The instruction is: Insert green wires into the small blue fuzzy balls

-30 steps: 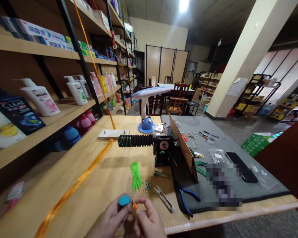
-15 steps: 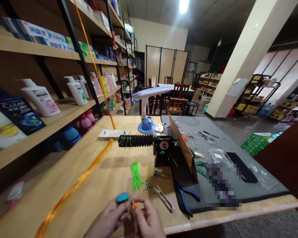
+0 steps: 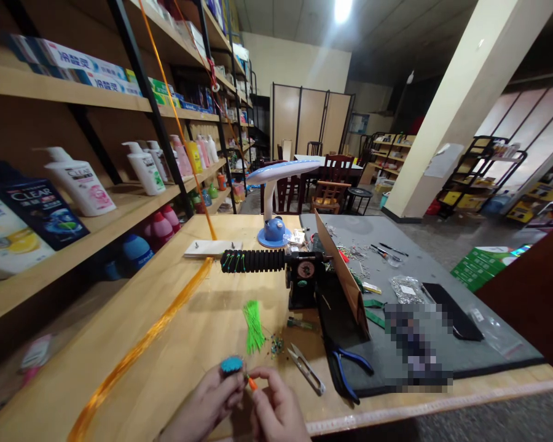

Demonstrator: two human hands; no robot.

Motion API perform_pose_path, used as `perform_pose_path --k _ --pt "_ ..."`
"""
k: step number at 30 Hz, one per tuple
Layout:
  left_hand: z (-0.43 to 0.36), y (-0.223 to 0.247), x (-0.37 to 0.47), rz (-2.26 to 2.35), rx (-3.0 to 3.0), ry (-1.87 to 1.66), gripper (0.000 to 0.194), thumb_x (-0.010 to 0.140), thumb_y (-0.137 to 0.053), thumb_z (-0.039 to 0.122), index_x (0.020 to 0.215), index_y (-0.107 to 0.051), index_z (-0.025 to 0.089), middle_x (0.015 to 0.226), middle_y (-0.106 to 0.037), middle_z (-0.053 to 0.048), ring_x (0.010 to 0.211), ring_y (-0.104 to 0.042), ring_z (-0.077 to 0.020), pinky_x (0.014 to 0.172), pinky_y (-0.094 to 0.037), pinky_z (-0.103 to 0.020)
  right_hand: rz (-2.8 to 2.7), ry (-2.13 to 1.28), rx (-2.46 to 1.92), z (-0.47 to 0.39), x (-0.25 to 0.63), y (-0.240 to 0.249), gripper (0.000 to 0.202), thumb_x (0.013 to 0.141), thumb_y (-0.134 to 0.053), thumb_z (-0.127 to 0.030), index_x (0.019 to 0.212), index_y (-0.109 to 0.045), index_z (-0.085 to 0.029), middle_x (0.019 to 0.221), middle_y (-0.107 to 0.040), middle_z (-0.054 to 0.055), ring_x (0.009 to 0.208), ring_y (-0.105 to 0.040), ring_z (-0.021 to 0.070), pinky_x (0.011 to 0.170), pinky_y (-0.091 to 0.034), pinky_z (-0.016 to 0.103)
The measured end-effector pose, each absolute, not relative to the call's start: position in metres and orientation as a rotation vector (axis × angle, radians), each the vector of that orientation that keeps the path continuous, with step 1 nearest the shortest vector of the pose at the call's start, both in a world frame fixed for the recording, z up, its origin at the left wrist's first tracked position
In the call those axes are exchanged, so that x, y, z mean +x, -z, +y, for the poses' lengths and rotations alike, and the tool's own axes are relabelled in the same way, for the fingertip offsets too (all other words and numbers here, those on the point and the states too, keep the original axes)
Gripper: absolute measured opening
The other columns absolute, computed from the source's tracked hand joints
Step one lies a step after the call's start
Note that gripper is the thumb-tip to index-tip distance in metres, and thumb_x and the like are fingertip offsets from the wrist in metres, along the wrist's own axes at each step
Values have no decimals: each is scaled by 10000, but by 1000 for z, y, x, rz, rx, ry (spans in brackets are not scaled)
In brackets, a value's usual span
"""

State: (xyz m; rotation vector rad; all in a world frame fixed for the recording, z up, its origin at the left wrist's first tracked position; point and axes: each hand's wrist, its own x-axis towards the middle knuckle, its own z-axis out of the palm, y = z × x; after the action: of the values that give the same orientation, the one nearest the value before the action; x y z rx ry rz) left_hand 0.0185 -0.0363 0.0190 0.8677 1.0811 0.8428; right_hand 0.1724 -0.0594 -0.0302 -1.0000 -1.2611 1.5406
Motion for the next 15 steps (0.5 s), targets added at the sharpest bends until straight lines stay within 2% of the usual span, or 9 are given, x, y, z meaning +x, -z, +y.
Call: perform_pose_path --k 4,8,12,15 --pt "-32 -18 16 1068 965 -813 434 712 -691 601 676 -482 222 520 -389 112 484 -291 -87 476 -202 -230 -1538 -1404 -1037 -58 186 20 543 939 -438 -646 1214 -572 -197 574 -429 -68 478 -350 99 477 -284 218" --pt "-27 -16 12 1087 1130 -821 335 785 -642 517 719 -509 217 607 -401 87 568 -347 -120 541 -296 -247 -1815 -1169 -1164 -55 200 -1 323 975 -458 -441 1162 -627 -238 654 -490 -37 584 -428 135 573 -327 248" --pt "-26 -19 8 1134 1342 -826 215 826 -624 401 750 -563 209 662 -483 50 655 -433 -162 625 -362 -269 -1924 -1065 -1256 -52 203 -17 256 958 -466 -321 1130 -646 -260 707 -567 -19 651 -511 160 617 -346 250" --pt "-28 -24 6 1165 1382 -833 157 817 -646 354 764 -592 217 719 -582 17 719 -502 -189 670 -391 -270 -1957 -1039 -1317 -52 200 -20 260 950 -456 -303 1122 -645 -256 633 -518 -39 592 -481 152 578 -316 244"
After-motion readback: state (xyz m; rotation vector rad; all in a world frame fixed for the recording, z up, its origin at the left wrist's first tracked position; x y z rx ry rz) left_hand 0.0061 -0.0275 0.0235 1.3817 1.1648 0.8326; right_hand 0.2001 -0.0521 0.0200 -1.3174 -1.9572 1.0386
